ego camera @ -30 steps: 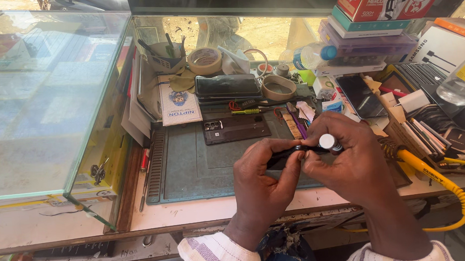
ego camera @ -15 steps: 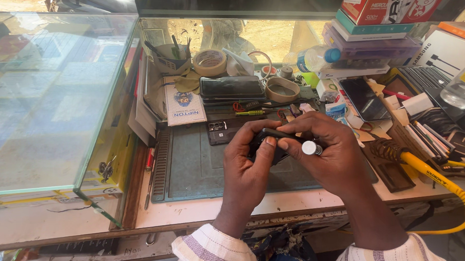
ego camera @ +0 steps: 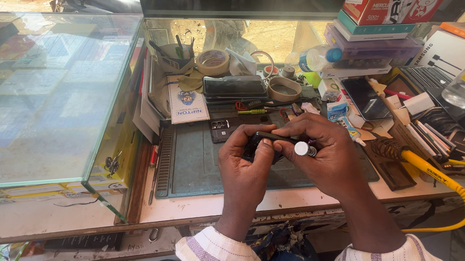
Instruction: The person removes a battery from a disassembled smartphone and places it on the workbench. They then open a new battery package, remove the replacement battery, and install it into the phone's chassis. Finally, they use a screwdriver to secure the internal components.
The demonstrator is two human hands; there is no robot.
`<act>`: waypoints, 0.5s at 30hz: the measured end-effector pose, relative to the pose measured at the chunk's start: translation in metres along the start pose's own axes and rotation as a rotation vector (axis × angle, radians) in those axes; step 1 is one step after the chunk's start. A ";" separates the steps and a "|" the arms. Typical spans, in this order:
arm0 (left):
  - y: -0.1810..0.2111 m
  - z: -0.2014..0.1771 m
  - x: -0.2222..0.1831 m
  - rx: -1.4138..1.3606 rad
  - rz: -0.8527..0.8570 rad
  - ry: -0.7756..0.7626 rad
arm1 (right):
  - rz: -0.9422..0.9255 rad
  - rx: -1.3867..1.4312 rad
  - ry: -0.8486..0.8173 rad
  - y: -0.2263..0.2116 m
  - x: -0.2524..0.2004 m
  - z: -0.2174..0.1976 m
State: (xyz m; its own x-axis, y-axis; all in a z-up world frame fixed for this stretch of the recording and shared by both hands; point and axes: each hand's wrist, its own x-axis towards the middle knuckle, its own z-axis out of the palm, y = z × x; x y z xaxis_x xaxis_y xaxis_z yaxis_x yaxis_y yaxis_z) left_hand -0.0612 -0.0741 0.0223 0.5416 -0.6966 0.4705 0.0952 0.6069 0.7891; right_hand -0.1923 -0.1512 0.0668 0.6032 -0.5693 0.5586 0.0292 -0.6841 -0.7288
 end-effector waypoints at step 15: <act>0.002 0.004 -0.008 -0.121 -0.074 0.030 | 0.020 0.027 -0.002 -0.003 -0.004 0.002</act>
State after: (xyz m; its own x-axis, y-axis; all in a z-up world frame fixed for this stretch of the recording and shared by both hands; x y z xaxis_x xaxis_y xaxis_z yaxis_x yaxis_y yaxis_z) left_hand -0.0688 -0.0689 0.0213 0.5542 -0.7305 0.3991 0.2346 0.5970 0.7671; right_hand -0.1930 -0.1460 0.0657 0.6056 -0.5819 0.5429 0.0385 -0.6599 -0.7504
